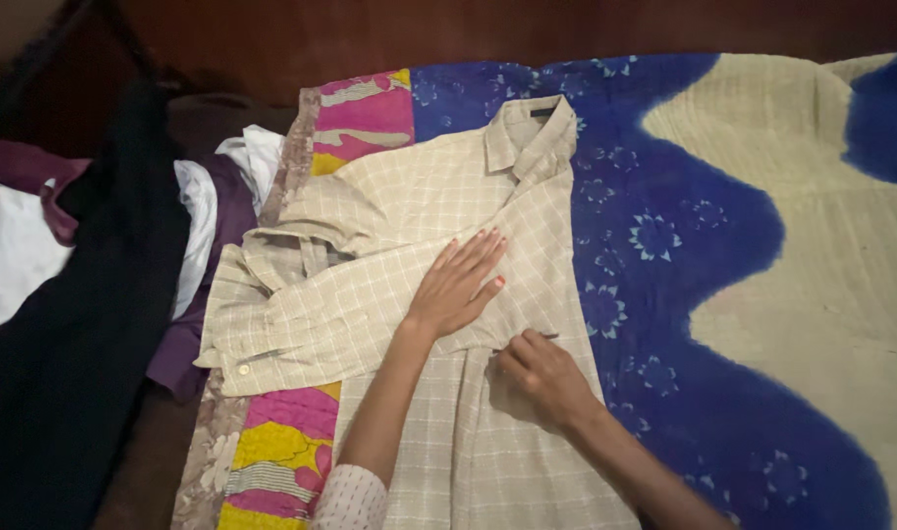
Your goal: The person irons a light-colored checkered shirt laid on a patterned bedsheet. They smooth the collar, sleeves, and body with their hands, then use a handheld iron to press each section. The shirt remains on the bed throughout the clip.
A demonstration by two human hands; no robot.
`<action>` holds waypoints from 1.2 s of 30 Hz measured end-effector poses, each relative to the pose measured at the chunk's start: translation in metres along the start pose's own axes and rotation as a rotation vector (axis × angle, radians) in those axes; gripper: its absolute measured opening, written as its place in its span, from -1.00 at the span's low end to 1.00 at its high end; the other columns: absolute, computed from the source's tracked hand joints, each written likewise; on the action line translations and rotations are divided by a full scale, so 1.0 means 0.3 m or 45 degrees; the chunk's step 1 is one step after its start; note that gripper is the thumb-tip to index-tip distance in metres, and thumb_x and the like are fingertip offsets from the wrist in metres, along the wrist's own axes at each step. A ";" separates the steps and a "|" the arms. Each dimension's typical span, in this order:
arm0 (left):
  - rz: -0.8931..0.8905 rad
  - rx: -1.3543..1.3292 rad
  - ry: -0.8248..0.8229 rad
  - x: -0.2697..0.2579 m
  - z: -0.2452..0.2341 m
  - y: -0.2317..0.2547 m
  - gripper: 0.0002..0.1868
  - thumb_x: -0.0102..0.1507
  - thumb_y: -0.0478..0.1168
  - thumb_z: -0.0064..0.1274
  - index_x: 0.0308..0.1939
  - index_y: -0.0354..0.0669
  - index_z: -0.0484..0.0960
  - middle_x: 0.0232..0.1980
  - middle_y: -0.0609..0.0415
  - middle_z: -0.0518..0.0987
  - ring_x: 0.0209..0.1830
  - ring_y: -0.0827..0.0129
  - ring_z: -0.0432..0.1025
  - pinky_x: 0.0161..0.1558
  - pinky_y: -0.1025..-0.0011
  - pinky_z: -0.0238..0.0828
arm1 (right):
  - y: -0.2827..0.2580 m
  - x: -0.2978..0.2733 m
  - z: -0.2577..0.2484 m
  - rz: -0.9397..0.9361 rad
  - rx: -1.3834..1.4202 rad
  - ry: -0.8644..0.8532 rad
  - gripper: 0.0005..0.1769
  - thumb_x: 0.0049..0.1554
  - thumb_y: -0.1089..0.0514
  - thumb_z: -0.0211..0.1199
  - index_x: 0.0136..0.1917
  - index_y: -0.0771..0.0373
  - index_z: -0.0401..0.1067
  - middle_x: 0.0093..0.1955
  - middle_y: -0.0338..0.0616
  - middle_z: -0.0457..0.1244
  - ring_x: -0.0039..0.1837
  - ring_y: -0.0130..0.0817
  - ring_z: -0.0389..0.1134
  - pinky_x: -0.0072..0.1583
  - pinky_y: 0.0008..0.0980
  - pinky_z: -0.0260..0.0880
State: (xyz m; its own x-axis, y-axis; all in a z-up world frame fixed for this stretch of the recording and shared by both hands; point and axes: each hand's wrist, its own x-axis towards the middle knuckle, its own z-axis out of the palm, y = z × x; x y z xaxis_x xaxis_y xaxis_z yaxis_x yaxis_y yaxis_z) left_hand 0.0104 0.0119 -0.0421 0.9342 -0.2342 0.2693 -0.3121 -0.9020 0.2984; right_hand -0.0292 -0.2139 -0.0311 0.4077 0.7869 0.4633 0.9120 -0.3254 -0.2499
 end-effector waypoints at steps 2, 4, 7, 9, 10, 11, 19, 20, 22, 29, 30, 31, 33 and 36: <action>-0.046 -0.015 -0.049 -0.008 -0.019 0.011 -0.29 0.43 0.17 -0.28 0.59 -0.05 0.13 0.66 0.04 0.07 0.67 0.25 -0.10 0.57 0.09 -0.31 | -0.019 0.020 -0.042 0.101 0.035 -0.023 -0.60 -0.21 0.23 0.43 -0.05 0.31 0.47 -0.09 -0.09 0.24 0.03 -0.17 0.31 0.01 -0.25 0.38; -0.117 -0.049 -0.120 -0.030 -0.035 0.031 -0.26 0.42 0.23 -0.26 0.58 -0.03 0.14 0.66 0.03 0.06 0.67 0.24 -0.12 0.56 0.07 -0.33 | -0.052 0.051 -0.083 0.082 -0.064 0.209 -0.62 -0.21 0.23 0.40 -0.07 0.25 0.48 -0.02 -0.03 0.26 0.11 -0.05 0.29 0.06 -0.16 0.32; -0.194 -0.030 -0.130 -0.125 -0.066 0.056 -0.21 0.36 0.28 -0.22 0.57 0.00 0.16 0.65 0.01 0.08 0.66 0.25 -0.10 0.56 0.07 -0.31 | -0.069 0.051 -0.143 0.153 -0.072 0.068 -0.67 -0.18 0.21 0.40 -0.08 0.18 0.50 0.03 -0.06 0.30 0.22 -0.02 0.27 0.16 -0.08 0.25; -0.194 0.036 -0.064 -0.170 -0.103 0.057 -0.21 0.35 0.30 -0.20 0.56 0.03 0.19 0.64 -0.03 0.10 0.66 0.24 -0.08 0.56 0.06 -0.30 | -0.065 0.009 -0.188 0.234 -0.009 -0.148 -0.69 -0.11 0.19 0.39 -0.05 0.17 0.50 0.04 -0.08 0.32 0.24 -0.03 0.28 0.17 -0.09 0.26; -0.189 0.065 -0.028 -0.181 -0.116 0.065 -0.21 0.35 0.31 -0.19 0.56 0.04 0.20 0.63 -0.04 0.12 0.66 0.23 -0.07 0.57 0.05 -0.29 | -0.062 -0.025 -0.213 0.279 0.028 -0.245 -0.70 -0.07 0.18 0.38 -0.02 0.19 0.49 0.05 -0.08 0.33 0.23 -0.04 0.29 0.15 -0.12 0.29; -0.192 0.087 -0.020 -0.187 -0.131 0.077 -0.20 0.35 0.30 -0.17 0.56 0.01 0.19 0.63 -0.08 0.12 0.65 0.19 -0.06 0.55 0.03 -0.30 | -0.055 -0.066 -0.241 0.323 0.066 -0.342 -0.70 -0.02 0.17 0.37 0.01 0.21 0.47 0.06 -0.07 0.33 0.22 -0.05 0.31 0.13 -0.15 0.32; -0.083 0.010 0.006 -0.155 -0.164 0.366 -0.59 0.31 -0.04 -0.02 0.18 -0.07 0.61 0.27 0.02 0.51 0.36 0.18 0.34 0.39 0.16 0.17 | 0.427 -0.780 -0.885 1.045 -1.027 -0.066 -0.59 0.15 -0.12 0.26 0.18 0.08 0.55 0.10 0.06 0.40 0.18 0.07 0.42 0.26 0.00 0.36; -0.081 0.042 -0.008 -0.146 -0.150 0.395 -0.64 0.31 -0.09 -0.03 0.13 -0.10 0.62 0.20 0.02 0.52 0.30 0.18 0.36 0.31 0.16 0.22 | 0.521 -0.889 -0.965 1.185 -1.090 -0.180 -0.55 0.17 -0.16 0.16 0.21 0.07 0.54 0.08 0.11 0.41 0.15 0.10 0.43 0.23 0.02 0.37; -0.080 0.111 -0.033 -0.137 -0.117 0.428 -0.72 0.31 -0.19 -0.04 0.04 -0.15 0.65 0.07 0.01 0.54 0.17 0.16 0.40 0.15 0.15 0.30 | 0.685 -1.090 -1.065 1.499 -0.963 -0.466 -0.46 0.23 -0.23 -0.04 0.27 0.04 0.52 0.03 0.21 0.42 0.09 0.16 0.44 0.17 0.06 0.37; -0.066 0.340 0.287 -0.143 -0.004 0.458 -0.69 0.28 -0.31 -0.03 0.07 -0.24 0.66 0.02 -0.01 0.61 0.05 0.15 0.47 0.03 0.19 0.40 | 0.810 -1.300 -1.065 2.036 -0.026 -0.269 -0.04 0.33 -0.43 -0.25 -0.03 0.49 0.60 -0.11 0.20 0.41 -0.04 -0.07 0.44 0.01 -0.01 0.42; -0.075 0.360 0.318 -0.153 0.004 0.461 -0.67 0.25 -0.33 -0.02 0.08 -0.25 0.66 0.03 -0.01 0.61 0.06 0.16 0.48 0.04 0.21 0.40 | 0.800 -1.299 -1.054 1.990 0.125 -0.153 -0.10 0.31 -0.41 -0.21 -0.04 0.44 0.59 -0.13 0.14 0.42 -0.06 -0.12 0.43 0.01 -0.08 0.41; -0.085 0.379 0.350 -0.161 0.013 0.461 -0.65 0.23 -0.35 -0.02 0.08 -0.26 0.67 0.04 -0.01 0.62 0.07 0.16 0.48 0.05 0.23 0.40 | 0.789 -1.305 -1.044 1.936 0.272 -0.036 -0.17 0.30 -0.39 -0.17 -0.04 0.40 0.58 -0.14 0.08 0.43 -0.09 -0.17 0.43 0.02 -0.15 0.40; -0.028 0.400 0.448 -0.165 0.040 0.460 -0.66 0.20 -0.36 -0.01 0.04 -0.26 0.68 0.04 0.00 0.63 0.10 0.17 0.49 0.12 0.23 0.40 | 0.817 -1.281 -1.024 1.858 0.544 0.150 -0.28 0.29 -0.34 -0.08 -0.05 0.36 0.56 -0.18 0.01 0.40 -0.16 -0.22 0.39 -0.03 -0.19 0.38; -0.029 0.427 0.450 -0.184 0.073 0.440 -0.68 0.16 -0.35 0.02 -0.02 -0.23 0.68 0.02 0.00 0.63 0.12 0.19 0.49 0.17 0.22 0.40 | 0.816 -1.203 -0.994 1.800 0.640 0.265 -0.30 0.35 -0.30 0.01 -0.04 0.42 0.55 -0.26 0.02 0.33 -0.25 -0.22 0.31 -0.14 -0.14 0.34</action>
State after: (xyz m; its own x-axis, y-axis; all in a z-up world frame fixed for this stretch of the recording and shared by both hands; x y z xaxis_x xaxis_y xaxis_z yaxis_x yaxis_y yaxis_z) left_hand -0.0786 -0.1023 -0.0375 0.8062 -0.1280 0.5777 -0.1652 -0.9862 0.0121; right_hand 0.0608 -0.7339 -0.0059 0.9470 -0.1102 -0.3018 -0.3162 -0.4863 -0.8146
